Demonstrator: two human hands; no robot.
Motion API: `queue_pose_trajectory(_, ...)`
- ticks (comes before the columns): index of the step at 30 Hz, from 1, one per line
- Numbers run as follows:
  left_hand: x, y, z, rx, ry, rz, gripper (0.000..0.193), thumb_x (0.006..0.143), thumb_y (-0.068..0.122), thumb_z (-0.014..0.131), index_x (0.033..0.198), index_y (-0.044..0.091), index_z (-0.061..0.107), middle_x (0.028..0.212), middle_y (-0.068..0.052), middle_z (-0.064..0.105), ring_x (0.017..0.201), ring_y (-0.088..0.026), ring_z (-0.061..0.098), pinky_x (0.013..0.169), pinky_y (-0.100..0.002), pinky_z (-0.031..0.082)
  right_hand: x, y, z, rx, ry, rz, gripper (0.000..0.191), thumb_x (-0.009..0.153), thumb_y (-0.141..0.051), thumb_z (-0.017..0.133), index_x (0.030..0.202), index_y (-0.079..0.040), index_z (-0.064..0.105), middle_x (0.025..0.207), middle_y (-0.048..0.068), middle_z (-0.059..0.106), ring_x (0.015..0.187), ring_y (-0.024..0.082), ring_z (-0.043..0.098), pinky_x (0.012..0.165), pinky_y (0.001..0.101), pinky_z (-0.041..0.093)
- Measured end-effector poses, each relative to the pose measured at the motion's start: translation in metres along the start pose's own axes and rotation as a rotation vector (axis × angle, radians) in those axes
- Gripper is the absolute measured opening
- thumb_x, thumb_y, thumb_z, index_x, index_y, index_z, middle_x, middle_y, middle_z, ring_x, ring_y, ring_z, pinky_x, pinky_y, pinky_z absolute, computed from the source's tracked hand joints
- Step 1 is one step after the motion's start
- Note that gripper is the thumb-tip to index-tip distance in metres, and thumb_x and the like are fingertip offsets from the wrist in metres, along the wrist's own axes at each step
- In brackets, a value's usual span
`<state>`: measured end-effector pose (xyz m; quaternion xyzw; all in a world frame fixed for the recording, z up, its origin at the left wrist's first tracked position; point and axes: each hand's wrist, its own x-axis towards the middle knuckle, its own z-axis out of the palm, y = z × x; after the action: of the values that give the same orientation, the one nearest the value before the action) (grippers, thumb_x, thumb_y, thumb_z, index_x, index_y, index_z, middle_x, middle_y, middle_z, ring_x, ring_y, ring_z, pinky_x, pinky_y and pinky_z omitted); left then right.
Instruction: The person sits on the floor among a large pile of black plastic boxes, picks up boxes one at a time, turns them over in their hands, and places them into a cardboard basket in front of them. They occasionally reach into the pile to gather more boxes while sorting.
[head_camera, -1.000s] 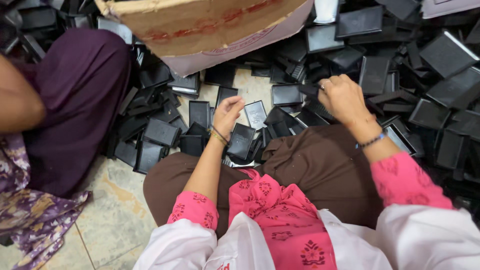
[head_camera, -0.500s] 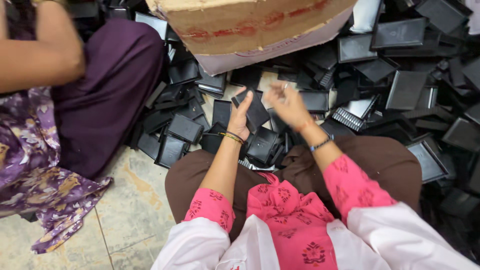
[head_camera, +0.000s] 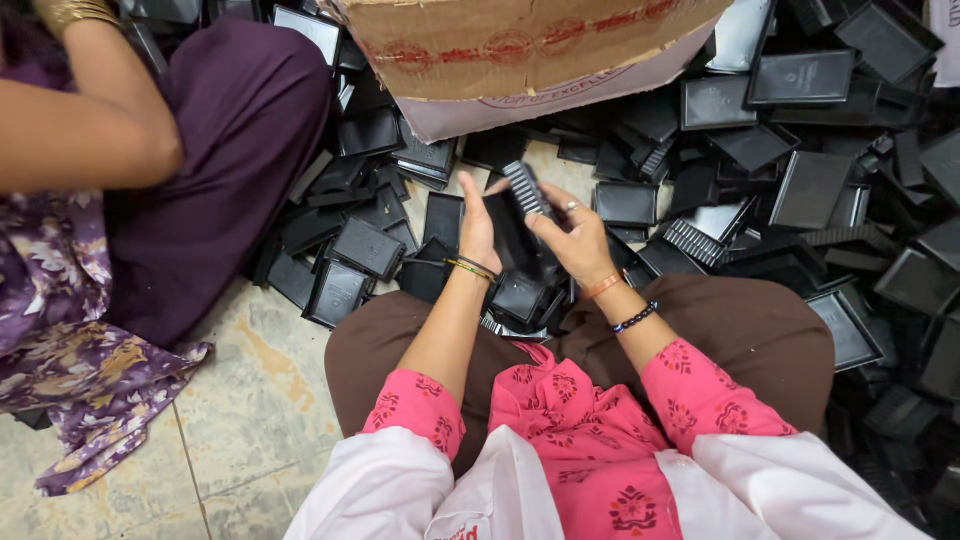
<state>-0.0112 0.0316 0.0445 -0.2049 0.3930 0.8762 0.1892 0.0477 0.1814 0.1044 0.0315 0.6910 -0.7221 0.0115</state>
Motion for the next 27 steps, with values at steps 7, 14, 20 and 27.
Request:
queue_pose_trajectory(7, 0.001, -0.003, -0.003, -0.061, 0.028, 0.053, 0.081, 0.087, 0.080, 0.039, 0.122, 0.010, 0.061, 0.089, -0.009, 0.069, 0.077, -0.019, 0.066, 0.071, -0.034, 0.058, -0.028, 0.007, 0.014, -0.488, -0.098, -0.216, 0.058, 0.089, -0.024, 0.080, 0.140, -0.001, 0.065, 0.131, 0.022, 0.070, 0.121, 0.029, 0.069, 0.107, 0.0368, 0.049)
queue_pose_trajectory(14, 0.003, 0.002, -0.008, -0.124, 0.149, -0.157, 0.082, 0.094, 0.086, 0.031, 0.074, 0.010, 0.054, 0.061, -0.006, 0.058, 0.055, -0.021, 0.058, 0.056, -0.034, 0.051, -0.042, -0.010, 0.014, -0.742, -0.115, -0.571, 0.058, 0.092, -0.019, 0.074, 0.137, 0.009, 0.050, 0.112, 0.031, 0.068, 0.101, 0.044, 0.068, 0.088, 0.0441, 0.053)
queue_pose_trajectory(20, -0.033, 0.034, 0.015, 0.614, 0.230, 0.674, 0.073, 0.114, 0.055, 0.027, 0.075, 0.000, 0.056, 0.067, -0.010, 0.054, 0.064, -0.025, 0.051, 0.066, -0.037, 0.044, -0.050, -0.086, 0.007, -0.701, -0.155, -0.344, 0.042, 0.089, -0.022, 0.074, 0.117, 0.005, 0.059, 0.069, 0.021, 0.068, 0.057, 0.038, 0.070, 0.053, 0.0436, 0.053)
queue_pose_trajectory(27, -0.075, 0.148, 0.071, 0.820, 0.184, 1.222, 0.033, 0.106, 0.036, 0.057, 0.108, 0.004, 0.060, 0.108, -0.012, 0.063, 0.105, -0.027, 0.060, 0.099, -0.039, 0.049, 0.070, -0.291, -0.012, -0.898, 0.174, -0.683, 0.041, 0.104, -0.026, 0.071, 0.126, 0.006, 0.058, 0.089, 0.026, 0.071, 0.078, 0.041, 0.070, 0.073, 0.0467, 0.054)
